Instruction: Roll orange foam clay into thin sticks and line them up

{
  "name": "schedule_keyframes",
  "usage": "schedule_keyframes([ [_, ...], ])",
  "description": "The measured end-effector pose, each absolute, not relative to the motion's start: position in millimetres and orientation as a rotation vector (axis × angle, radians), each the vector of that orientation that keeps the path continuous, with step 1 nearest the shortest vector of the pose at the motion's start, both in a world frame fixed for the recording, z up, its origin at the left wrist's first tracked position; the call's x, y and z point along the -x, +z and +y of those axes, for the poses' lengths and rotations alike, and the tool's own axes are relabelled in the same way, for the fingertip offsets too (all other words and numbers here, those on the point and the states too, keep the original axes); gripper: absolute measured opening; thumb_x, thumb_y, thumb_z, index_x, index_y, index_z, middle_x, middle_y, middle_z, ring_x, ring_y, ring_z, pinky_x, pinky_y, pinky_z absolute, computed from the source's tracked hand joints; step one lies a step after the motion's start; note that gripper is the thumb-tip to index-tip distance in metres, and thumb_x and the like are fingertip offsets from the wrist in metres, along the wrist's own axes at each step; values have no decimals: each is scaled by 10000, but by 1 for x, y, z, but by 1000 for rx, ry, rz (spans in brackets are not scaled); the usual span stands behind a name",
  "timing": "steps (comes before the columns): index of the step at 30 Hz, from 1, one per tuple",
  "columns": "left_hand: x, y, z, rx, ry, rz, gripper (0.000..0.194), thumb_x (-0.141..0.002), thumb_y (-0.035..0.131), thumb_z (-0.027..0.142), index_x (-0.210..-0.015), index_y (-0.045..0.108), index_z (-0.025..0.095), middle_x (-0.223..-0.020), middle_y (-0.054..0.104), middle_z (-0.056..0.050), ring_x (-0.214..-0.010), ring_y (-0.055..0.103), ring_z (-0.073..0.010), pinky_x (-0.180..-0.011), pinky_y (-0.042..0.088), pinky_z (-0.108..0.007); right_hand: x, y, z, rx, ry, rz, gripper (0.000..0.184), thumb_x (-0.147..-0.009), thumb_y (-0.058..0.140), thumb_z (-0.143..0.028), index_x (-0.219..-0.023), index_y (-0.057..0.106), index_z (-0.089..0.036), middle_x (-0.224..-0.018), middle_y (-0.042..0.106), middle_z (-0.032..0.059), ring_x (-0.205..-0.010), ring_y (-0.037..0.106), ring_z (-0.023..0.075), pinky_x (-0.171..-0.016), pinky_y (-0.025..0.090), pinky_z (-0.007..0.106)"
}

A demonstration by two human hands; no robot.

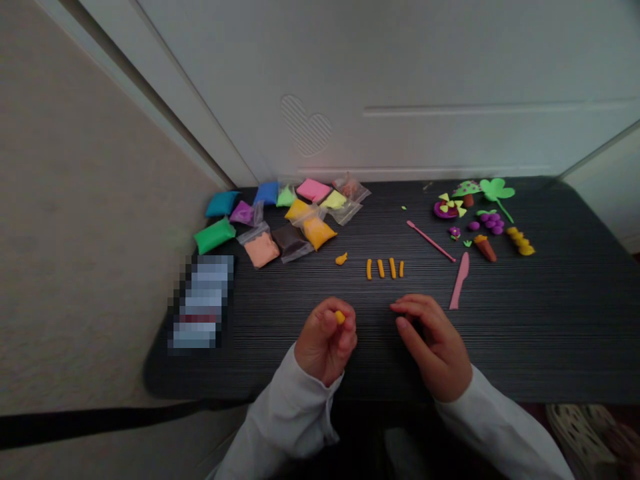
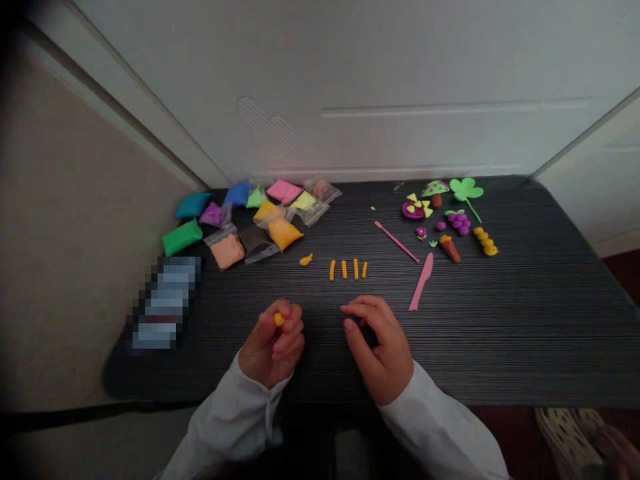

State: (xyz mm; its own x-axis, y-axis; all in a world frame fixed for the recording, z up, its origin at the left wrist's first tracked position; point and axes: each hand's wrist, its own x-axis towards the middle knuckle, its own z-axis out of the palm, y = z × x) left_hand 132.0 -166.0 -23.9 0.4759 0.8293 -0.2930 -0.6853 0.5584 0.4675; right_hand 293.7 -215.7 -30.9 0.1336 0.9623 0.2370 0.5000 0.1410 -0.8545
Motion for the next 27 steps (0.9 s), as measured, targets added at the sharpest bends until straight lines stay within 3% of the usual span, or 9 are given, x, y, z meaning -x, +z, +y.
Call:
schedule_keyframes([
  [3,-132,-23,-163,-255,931,465,363,-751,520,458,-568,480,147,-427,314,74,-313,284,-6,-324,269,-120,-294,-31,-216,1490,650,-1491,202,-795,484,-198,-973,573,-236,-989,542,62,-947,525,179,-782,456,339],
  [6,-132,-22,-161,-223,916,418,428,-808,414,470,-522,403,151,-393,196,78,-301,202,-23,-323,229,-134,-294,-31,-217,1490,666,-1488,201,-799,482,-195,-974,572,-237,-998,534,58,-956,519,174,-800,445,338],
  [10,-133,-22,-162,-275,940,470,227,-689,643,310,-677,466,168,-502,415,69,-381,363,-13,-341,267,-103,-295,-32,-217,1490,666,-1479,201,-800,484,-199,-979,569,-239,-1002,533,58,-959,514,177,-808,437,348],
  [12,-135,-21,-163,-309,944,503,267,-612,707,182,-716,461,175,-612,501,50,-490,465,-25,-386,329,-87,-295,-31,-216,1488,667,-1481,201,-799,487,-200,-979,568,-238,-1001,534,59,-956,515,180,-806,439,351],
  [17,-135,-22,-164,-330,924,497,266,-577,716,86,-690,488,164,-674,578,37,-576,544,-36,-507,448,-100,-294,-31,-216,1488,677,-1491,194,-799,488,-192,-971,568,-232,-991,531,59,-956,515,174,-816,433,343],
  [23,-134,-22,-163,-300,850,537,151,-726,607,168,-874,615,140,-817,676,-41,-597,608,-65,-532,508,-134,-294,-31,-216,1498,684,-1504,196,-800,488,-198,-975,568,-235,-998,524,51,-963,506,168,-821,422,333],
  [27,-135,-22,-162,-264,856,584,186,-715,615,150,-900,638,141,-841,683,-49,-662,630,-77,-596,523,-134,-294,-31,-216,1483,697,-1506,197,-800,488,-179,-974,566,-231,-994,517,44,-958,502,149,-836,405,311],
])
